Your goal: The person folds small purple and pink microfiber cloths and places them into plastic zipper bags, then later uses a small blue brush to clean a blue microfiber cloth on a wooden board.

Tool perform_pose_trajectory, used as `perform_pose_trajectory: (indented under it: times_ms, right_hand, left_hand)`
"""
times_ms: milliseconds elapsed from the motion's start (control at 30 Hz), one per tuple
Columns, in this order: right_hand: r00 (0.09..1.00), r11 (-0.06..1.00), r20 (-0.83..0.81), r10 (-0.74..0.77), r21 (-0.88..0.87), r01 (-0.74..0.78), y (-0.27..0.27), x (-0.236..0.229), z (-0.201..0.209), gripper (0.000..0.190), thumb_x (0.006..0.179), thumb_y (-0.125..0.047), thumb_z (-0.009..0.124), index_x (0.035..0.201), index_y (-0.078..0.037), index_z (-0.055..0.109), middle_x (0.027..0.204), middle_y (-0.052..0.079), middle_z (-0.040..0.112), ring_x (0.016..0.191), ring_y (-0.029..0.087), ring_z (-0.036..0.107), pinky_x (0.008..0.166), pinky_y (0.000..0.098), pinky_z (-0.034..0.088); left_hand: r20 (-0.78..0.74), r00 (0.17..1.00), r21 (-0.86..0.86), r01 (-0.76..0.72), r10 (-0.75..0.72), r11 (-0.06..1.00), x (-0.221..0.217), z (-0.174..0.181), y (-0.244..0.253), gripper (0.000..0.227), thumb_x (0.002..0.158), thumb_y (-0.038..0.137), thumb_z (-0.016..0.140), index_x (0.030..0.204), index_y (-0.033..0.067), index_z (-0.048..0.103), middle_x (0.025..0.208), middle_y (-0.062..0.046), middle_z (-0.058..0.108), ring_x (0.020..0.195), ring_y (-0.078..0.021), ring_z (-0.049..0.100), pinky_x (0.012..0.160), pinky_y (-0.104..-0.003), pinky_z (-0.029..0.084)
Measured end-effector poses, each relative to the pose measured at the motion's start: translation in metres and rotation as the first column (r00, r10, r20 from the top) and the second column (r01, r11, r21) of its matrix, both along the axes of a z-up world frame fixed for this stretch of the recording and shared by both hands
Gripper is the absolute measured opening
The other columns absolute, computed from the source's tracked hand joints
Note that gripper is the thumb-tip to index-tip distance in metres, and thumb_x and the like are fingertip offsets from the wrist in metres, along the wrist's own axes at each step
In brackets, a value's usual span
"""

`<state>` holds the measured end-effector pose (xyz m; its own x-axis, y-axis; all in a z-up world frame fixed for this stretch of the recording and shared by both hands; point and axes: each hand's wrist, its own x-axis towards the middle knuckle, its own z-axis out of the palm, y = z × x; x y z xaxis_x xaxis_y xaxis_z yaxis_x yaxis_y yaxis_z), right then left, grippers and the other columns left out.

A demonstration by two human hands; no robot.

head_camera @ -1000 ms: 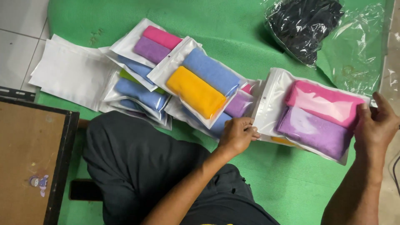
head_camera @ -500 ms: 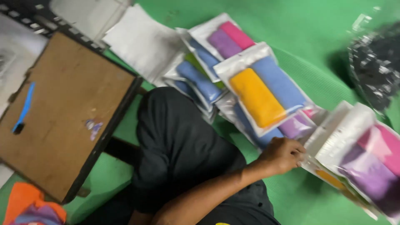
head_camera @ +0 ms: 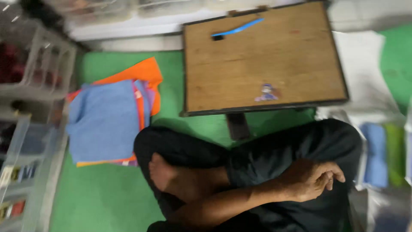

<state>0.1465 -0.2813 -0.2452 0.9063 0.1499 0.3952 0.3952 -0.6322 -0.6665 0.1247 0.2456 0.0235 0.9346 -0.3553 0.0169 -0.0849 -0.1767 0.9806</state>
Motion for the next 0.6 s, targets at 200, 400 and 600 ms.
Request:
perform_pose_trajectory:
  times_ms: [200, 400, 600]
  right_hand:
    - [0.876, 0.876, 0.023, 0.482, -0.020, -0.482, 0.301, 0.177, 0.017, 0.021, 0.110, -0.011, 0.062, 0.128, -0.006, 0.069, 0.113, 0.013, 0.072, 0.102, 0.019, 0.072, 0.097, 0.0283, 0.054]
    - [0.748, 0.735, -0.138, 0.649, -0.139, -0.664, 0.689, 0.013, 0.342, 0.021, 0.091, -0.008, 0.072, 0.112, -0.007, 0.073, 0.102, 0.013, 0.072, 0.090, 0.029, 0.072, 0.080, 0.0360, 0.056]
    - [0.522, 0.524, -0.267, 0.810, -0.069, -0.849, 0.878, 0.033, 0.303, 0.023, 0.092, -0.014, 0.072, 0.115, -0.009, 0.072, 0.099, 0.015, 0.072, 0.077, 0.030, 0.071, 0.067, 0.0391, 0.056]
  left_hand:
    - [0.111, 0.836, -0.175, -0.516, 0.537, 0.839, -0.039, 0.017, 0.177, 0.011, 0.103, 0.007, 0.060, 0.109, 0.0073, 0.068, 0.092, -0.006, 0.071, 0.086, -0.0148, 0.070, 0.076, -0.030, 0.059]
    - [0.090, 0.349, 0.002, -0.937, 0.933, 0.350, -0.134, 0.013, 0.350, 0.014, 0.092, 0.009, 0.073, 0.106, 0.0097, 0.074, 0.091, -0.004, 0.075, 0.078, -0.0144, 0.071, 0.070, -0.029, 0.057]
    - [0.057, 0.038, 0.517, -0.856, 0.998, 0.003, -0.164, -0.027, 0.459, 0.012, 0.090, 0.019, 0.075, 0.099, 0.0113, 0.074, 0.086, -0.008, 0.077, 0.071, -0.0247, 0.072, 0.066, -0.039, 0.054]
